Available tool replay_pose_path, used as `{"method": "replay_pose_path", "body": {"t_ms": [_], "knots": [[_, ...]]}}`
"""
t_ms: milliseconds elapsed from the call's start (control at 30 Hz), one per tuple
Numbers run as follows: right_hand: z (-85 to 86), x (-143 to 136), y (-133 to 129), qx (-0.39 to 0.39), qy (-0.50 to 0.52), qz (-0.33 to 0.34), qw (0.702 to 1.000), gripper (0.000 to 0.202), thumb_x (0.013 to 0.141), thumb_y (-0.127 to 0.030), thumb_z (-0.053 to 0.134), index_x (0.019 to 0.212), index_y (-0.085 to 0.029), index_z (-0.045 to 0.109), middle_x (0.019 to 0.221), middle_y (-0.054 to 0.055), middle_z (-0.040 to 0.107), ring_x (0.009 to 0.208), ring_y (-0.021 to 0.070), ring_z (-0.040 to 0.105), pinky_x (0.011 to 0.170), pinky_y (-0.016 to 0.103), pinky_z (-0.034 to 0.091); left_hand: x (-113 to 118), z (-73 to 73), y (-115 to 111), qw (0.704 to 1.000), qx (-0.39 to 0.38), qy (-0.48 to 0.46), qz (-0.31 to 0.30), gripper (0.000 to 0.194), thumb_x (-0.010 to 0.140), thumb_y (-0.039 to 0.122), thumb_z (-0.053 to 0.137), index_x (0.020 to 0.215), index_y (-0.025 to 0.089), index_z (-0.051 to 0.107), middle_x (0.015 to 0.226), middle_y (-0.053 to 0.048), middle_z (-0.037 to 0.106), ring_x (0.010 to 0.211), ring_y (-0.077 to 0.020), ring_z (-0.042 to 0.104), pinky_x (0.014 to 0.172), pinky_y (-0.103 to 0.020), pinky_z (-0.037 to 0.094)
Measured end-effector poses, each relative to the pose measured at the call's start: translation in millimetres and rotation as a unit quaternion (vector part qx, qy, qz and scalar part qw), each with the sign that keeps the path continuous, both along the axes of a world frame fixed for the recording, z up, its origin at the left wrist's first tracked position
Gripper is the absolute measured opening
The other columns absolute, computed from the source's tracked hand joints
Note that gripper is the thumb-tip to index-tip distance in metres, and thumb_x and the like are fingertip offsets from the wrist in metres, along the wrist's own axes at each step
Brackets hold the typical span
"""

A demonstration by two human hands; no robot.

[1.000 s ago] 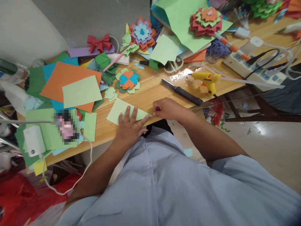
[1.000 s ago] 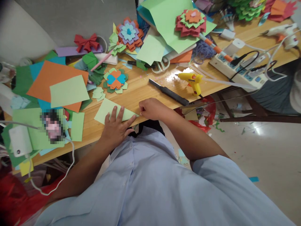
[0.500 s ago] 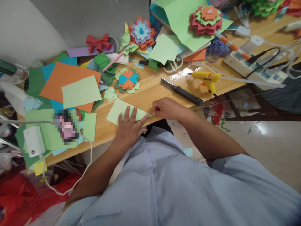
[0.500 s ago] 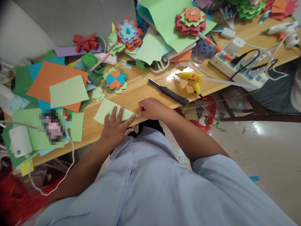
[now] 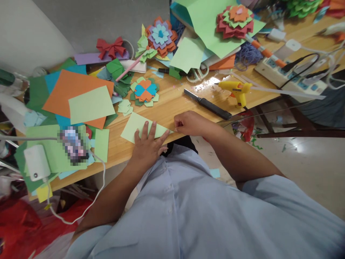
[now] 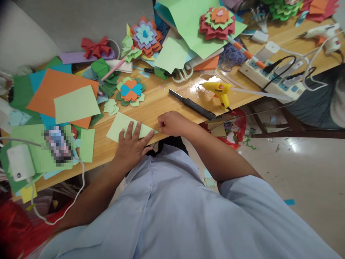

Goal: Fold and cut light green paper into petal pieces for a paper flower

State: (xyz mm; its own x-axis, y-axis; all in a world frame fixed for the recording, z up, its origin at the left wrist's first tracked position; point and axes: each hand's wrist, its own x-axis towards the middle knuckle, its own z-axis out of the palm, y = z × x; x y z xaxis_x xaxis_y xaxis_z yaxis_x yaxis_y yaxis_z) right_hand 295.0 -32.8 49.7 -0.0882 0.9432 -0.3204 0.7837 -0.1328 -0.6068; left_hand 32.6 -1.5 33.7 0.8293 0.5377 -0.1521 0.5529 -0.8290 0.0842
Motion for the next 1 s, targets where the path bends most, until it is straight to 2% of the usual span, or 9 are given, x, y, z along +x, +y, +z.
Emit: {"method": "replay_pose_path", "body": {"t_ms": [267,633,733,800,900,1000], "knots": [[3.1,-1.1,0.9,-0.007,-0.003,0.000,1.000,0.006,0.084,-0.019,0.073,0.079,-0.021,0.071,0.076,0.000,0.072,0.074,0.0164,0.061,0.070,0.029,0.036,3.7,4.3,-0.5,1.000,0.004,0.017,0.000,0.073,0.097,0.054,0.071,0.163,0.046,0.040,0.180,-0.014,0.015,0.165,-0.0482,0.013,0.122,-0.076,0.023],[-4.2,1.1,-2.6,0.028,0.010,-0.002,1.000,0.006,0.083,-0.018,0.073,0.078,-0.020,0.070,0.074,-0.001,0.071,0.070,0.0151,0.058,0.067,0.028,0.034,7.9,9.4,-0.8,0.998,0.004,0.055,-0.005,0.076,0.099,0.054,0.069,0.165,0.048,0.034,0.181,-0.013,0.010,0.165,-0.0479,0.011,0.121,-0.077,0.024],[-12.6,2.7,-11.5,0.083,0.035,0.006,0.996,0.005,0.087,-0.021,0.070,0.082,-0.020,0.071,0.075,0.000,0.071,0.068,0.0144,0.057,0.067,0.028,0.035,8.3,9.0,-0.7,0.998,0.006,0.055,-0.005,0.075,0.099,0.054,0.068,0.166,0.048,0.033,0.181,-0.014,0.011,0.165,-0.0482,0.013,0.121,-0.076,0.024],[-21.4,1.6,-22.2,0.154,0.059,0.005,0.986,0.009,0.093,-0.024,0.065,0.092,-0.020,0.073,0.082,0.002,0.073,0.072,0.0153,0.061,0.068,0.028,0.040,8.6,9.2,-0.7,0.998,0.007,0.057,-0.003,0.076,0.099,0.054,0.068,0.166,0.048,0.033,0.180,-0.014,0.011,0.165,-0.0483,0.013,0.121,-0.076,0.023],[-39.0,-4.5,-42.8,0.288,0.071,0.003,0.955,0.021,0.101,-0.027,0.058,0.113,-0.021,0.074,0.106,0.009,0.077,0.092,0.0197,0.070,0.078,0.031,0.051,8.7,9.5,-0.5,0.998,0.008,0.060,-0.003,0.077,0.098,0.053,0.070,0.166,0.048,0.033,0.180,-0.015,0.010,0.165,-0.0480,0.013,0.121,-0.076,0.023],[-57.1,-12.2,-59.9,0.385,0.035,0.016,0.922,0.029,0.102,-0.026,0.060,0.129,-0.024,0.072,0.119,0.012,0.076,0.104,0.0241,0.071,0.089,0.039,0.057,7.6,8.2,-0.3,0.998,0.010,0.053,-0.008,0.080,0.098,0.052,0.071,0.167,0.047,0.030,0.180,-0.015,0.008,0.165,-0.0469,0.014,0.122,-0.075,0.024]]}}
